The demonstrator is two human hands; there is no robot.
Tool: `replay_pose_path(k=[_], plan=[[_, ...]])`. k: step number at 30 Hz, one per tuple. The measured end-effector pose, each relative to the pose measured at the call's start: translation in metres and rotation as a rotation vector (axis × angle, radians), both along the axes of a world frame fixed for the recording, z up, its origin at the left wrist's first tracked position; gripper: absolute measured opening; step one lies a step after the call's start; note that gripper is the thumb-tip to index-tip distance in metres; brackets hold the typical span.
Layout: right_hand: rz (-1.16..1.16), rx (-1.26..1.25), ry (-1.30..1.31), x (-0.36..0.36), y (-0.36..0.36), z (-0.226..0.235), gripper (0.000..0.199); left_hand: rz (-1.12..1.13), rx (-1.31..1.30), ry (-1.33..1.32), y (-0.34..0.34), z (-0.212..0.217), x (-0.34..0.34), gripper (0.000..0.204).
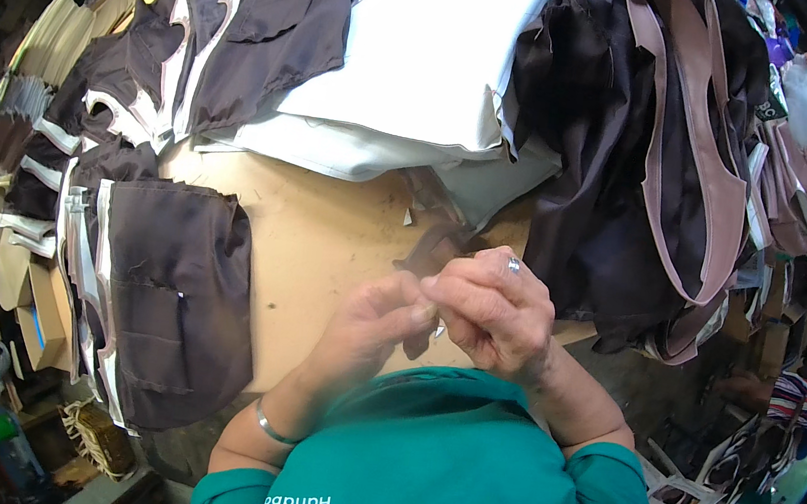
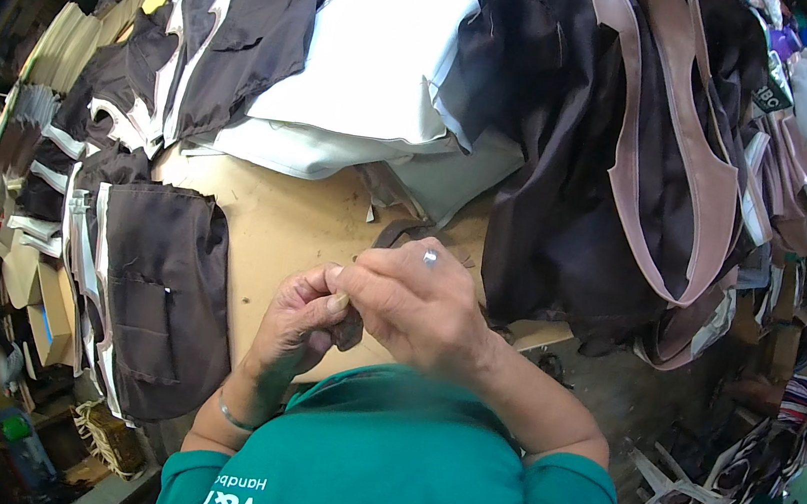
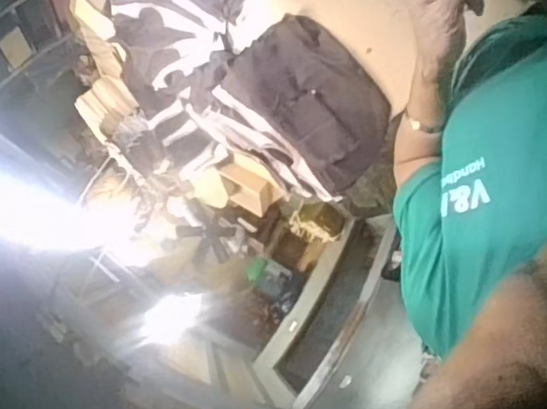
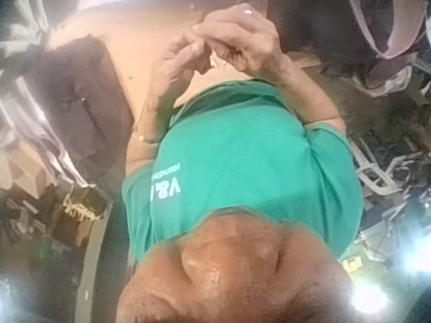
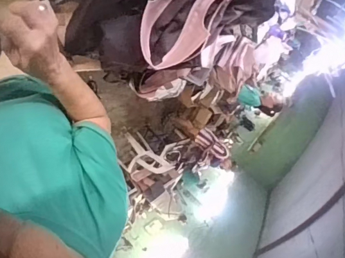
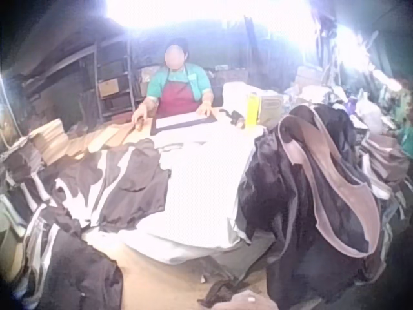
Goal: The person assembles a handbag by hand, attaching a zipper to a fabric piece and using a hammer to secure it. They then use scissors to trim excess material and place the finished bag into a container.
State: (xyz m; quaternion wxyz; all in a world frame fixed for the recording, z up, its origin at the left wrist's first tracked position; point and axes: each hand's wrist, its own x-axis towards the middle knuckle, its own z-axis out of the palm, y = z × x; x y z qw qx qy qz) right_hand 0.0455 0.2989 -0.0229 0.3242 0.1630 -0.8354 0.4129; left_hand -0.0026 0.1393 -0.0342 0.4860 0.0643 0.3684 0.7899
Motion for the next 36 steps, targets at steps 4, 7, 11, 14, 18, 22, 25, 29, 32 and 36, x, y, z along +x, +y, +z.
replay_pose_path(k=[4, 7, 11, 14, 18, 22, 25, 29, 32, 36], plan=[[-0.039, 0.320, 0.129, 0.002, 0.008, 0.000, 0.031, -0.059, -0.033, -0.160, 0.005, 0.002, 0.002, 0.015], [-0.052, 0.452, 0.150, 0.006, 0.012, -0.004, 0.028, -0.092, -0.025, -0.211, 0.009, 0.000, 0.002, 0.017], [-0.052, 0.526, 0.183, 0.007, 0.015, -0.006, 0.025, -0.133, 0.013, -0.363, 0.010, -0.004, 0.002, 0.018], [-0.069, 0.521, 0.189, 0.005, 0.015, -0.009, 0.023, -0.158, 0.016, -0.476, 0.012, -0.003, 0.002, 0.021], [-0.091, 0.468, 0.158, 0.005, 0.016, -0.011, 0.023, -0.285, 0.134, -0.509, 0.011, -0.014, 0.001, 0.028], [-0.171, 0.371, 0.149, 0.005, 0.012, -0.020, 0.021, -0.340, 0.222, -0.573, 0.012, -0.021, 0.004, 0.035], [-0.195, 0.291, 0.126, 0.005, 0.009, -0.024, 0.019, -0.337, 0.258, -0.613, 0.014, -0.026, 0.007, 0.038], [-0.202, 0.241, 0.078, 0.006, 0.006, -0.023, 0.019, -0.338, 0.338, -0.703, 0.016, -0.028, 0.009, 0.040], [-0.248, 0.271, 0.093, 0.003, 0.010, -0.019, 0.019, -0.362, 0.400, -0.709, 0.017, -0.033, 0.010, 0.044], [-0.311, 0.233, 0.054, -0.002, 0.022, -0.009, 0.017, -0.456, 0.545, -0.578, 0.016, -0.031, 0.016, 0.049]])
